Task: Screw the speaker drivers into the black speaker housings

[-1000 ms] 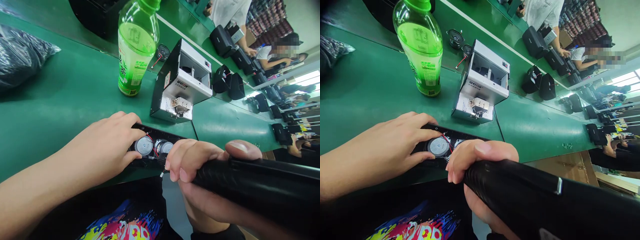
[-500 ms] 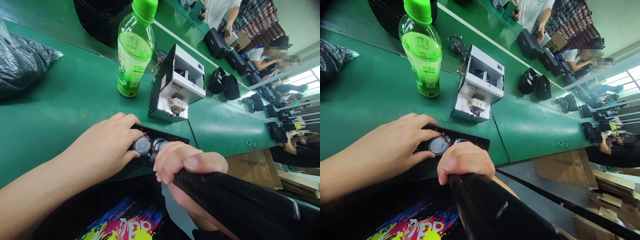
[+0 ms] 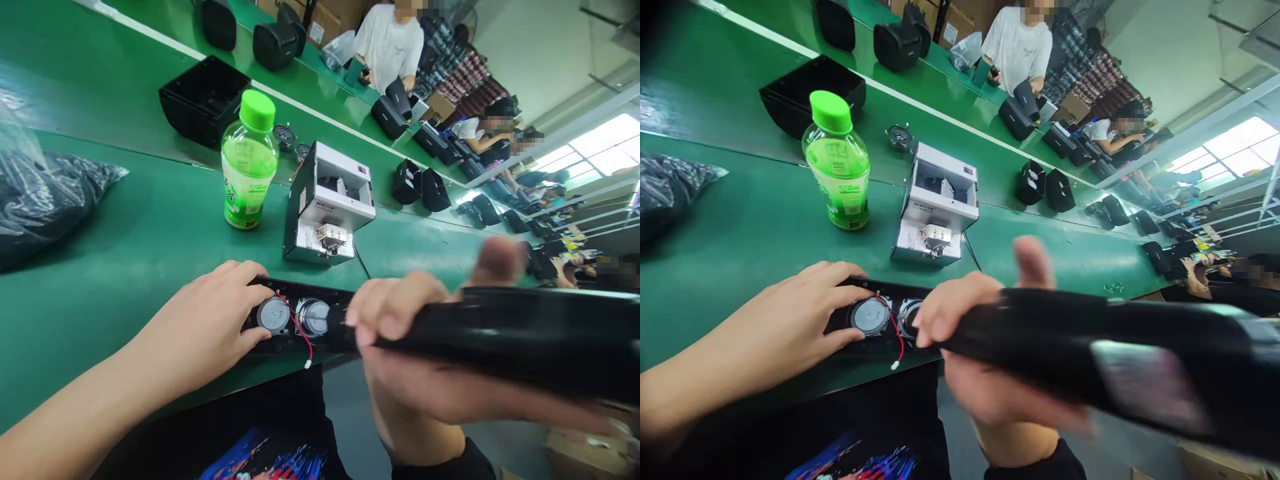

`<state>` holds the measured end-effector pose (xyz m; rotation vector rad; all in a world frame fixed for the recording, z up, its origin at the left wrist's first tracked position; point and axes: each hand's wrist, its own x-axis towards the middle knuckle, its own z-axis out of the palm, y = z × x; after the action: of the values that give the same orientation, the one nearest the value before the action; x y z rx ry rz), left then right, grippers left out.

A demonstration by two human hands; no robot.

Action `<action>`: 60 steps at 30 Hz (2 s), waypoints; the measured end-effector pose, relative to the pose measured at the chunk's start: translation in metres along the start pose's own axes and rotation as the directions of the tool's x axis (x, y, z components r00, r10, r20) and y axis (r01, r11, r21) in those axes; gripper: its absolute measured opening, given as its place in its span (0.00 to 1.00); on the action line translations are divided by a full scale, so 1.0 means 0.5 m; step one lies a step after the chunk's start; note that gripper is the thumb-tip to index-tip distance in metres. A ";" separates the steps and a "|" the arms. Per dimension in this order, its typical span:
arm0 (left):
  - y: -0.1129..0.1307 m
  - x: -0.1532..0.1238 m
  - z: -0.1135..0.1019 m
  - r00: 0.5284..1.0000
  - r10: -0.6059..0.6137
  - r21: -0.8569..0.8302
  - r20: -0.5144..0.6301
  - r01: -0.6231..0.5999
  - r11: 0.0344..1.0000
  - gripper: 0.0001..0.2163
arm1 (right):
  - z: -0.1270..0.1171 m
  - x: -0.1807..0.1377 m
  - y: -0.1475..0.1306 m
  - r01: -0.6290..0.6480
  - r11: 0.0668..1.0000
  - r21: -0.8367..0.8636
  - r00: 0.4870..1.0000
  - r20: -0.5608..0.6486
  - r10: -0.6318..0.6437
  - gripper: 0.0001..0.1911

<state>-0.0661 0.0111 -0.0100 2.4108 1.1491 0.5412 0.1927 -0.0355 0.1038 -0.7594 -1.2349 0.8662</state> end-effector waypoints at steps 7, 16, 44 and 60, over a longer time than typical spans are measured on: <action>0.017 0.004 0.026 1.000 0.020 -0.038 -0.016 -0.020 0.999 0.18 | 0.002 0.195 0.049 0.299 0.953 -0.043 0.939 -0.163 -0.302 0.26; -0.009 -0.091 0.059 0.973 -0.149 -0.265 -0.175 0.100 0.959 0.55 | -0.013 0.229 0.099 0.099 0.995 -0.025 0.993 -0.054 -0.101 0.48; -0.006 -0.098 0.124 0.963 -0.098 -0.304 -0.250 0.018 0.952 0.65 | 0.072 0.134 0.097 -0.259 0.965 -0.040 0.923 0.283 0.260 0.40; -0.007 -0.098 0.124 0.961 -0.084 -0.322 -0.262 -0.005 0.947 0.59 | 0.064 0.118 0.120 -0.202 0.979 0.033 0.949 0.254 0.187 0.36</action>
<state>-0.0653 -0.0379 -0.0717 2.0742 1.1143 0.9911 0.1591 0.0459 0.0850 -0.7497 -1.3642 1.1845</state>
